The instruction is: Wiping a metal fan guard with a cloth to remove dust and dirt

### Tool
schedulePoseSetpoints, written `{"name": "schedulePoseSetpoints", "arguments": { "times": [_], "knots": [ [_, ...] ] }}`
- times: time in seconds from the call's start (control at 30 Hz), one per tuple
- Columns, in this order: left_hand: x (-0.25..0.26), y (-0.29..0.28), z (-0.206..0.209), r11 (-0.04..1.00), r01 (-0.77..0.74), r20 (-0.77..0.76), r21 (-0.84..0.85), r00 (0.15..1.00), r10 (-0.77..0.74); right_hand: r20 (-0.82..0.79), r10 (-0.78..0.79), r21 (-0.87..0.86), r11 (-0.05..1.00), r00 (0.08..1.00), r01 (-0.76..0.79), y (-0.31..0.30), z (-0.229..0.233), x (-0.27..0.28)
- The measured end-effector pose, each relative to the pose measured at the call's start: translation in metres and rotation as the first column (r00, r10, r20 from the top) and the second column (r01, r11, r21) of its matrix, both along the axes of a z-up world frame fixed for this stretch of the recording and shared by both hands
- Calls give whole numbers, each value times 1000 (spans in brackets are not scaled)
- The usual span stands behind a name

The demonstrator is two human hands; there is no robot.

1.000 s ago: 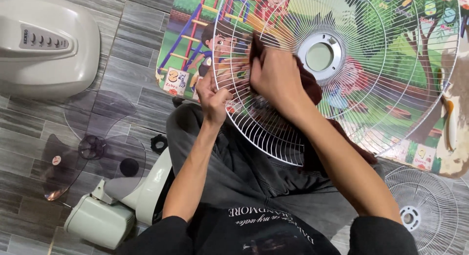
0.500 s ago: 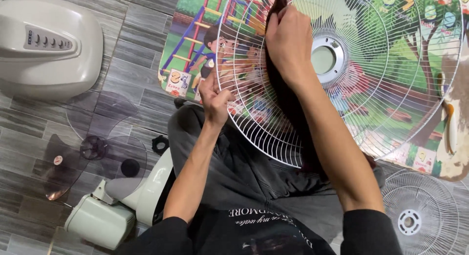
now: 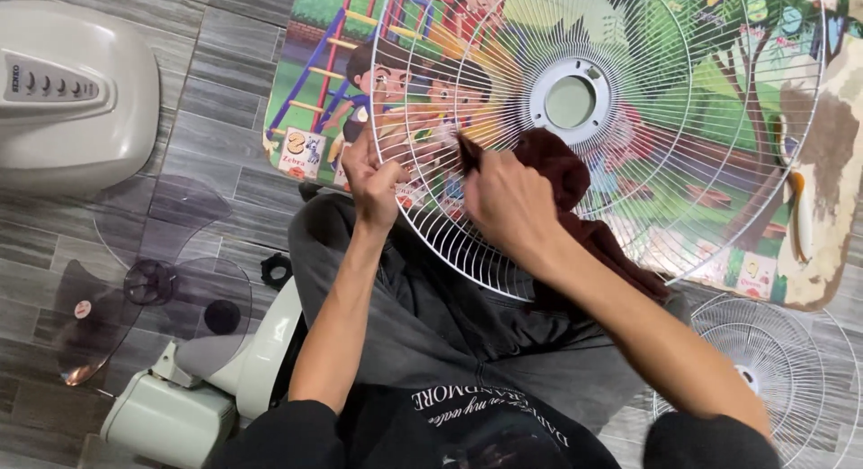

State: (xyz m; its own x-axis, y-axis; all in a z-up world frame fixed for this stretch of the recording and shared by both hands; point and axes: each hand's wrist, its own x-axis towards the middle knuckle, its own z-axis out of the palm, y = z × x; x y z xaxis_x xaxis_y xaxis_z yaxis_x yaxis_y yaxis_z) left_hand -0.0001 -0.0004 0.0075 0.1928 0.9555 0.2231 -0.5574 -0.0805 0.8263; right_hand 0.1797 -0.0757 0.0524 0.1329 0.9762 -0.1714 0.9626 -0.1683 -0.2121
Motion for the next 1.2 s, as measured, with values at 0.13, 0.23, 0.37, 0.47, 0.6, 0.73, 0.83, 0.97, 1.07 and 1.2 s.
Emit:
{"name": "schedulePoseSetpoints", "arguments": {
  "times": [0.13,0.23,0.37,0.47,0.6,0.73,0.83,0.97,1.07,1.2],
  "knots": [
    [3,4,-17,999,-31,-77,33,996,33,-61,-23,225,974,998,36,49,0,-15],
    [2,4,-9,1000,-28,-49,3,998,28,-66,-51,381,922,996,73,96,-1,-10],
    [1,6,-14,999,-37,-105,-8,994,36,-98,-172,387,901,980,197,125,13,-1],
    [-2,8,-41,998,-69,-168,-2,983,68,-139,-173,216,956,975,200,96,17,-6],
    [0,-2,-14,995,-101,-240,-7,966,97,4,22,-4,1000,1000,-22,34,-1,4],
    [3,-7,4,993,-101,-172,-65,981,89,62,147,-59,988,987,-144,-21,28,33],
    [0,-1,2,995,-83,-207,-49,976,72,169,240,-123,967,956,-222,-47,20,69],
    [0,4,-24,996,-89,-189,-22,979,83,389,290,-205,953,874,-224,-66,5,121],
    [2,0,-2,996,-90,-215,12,972,91,481,246,-252,958,841,-137,-61,28,141],
    [7,-6,21,990,-109,-276,93,952,131,409,24,-301,947,912,110,-56,43,175]
  ]
}}
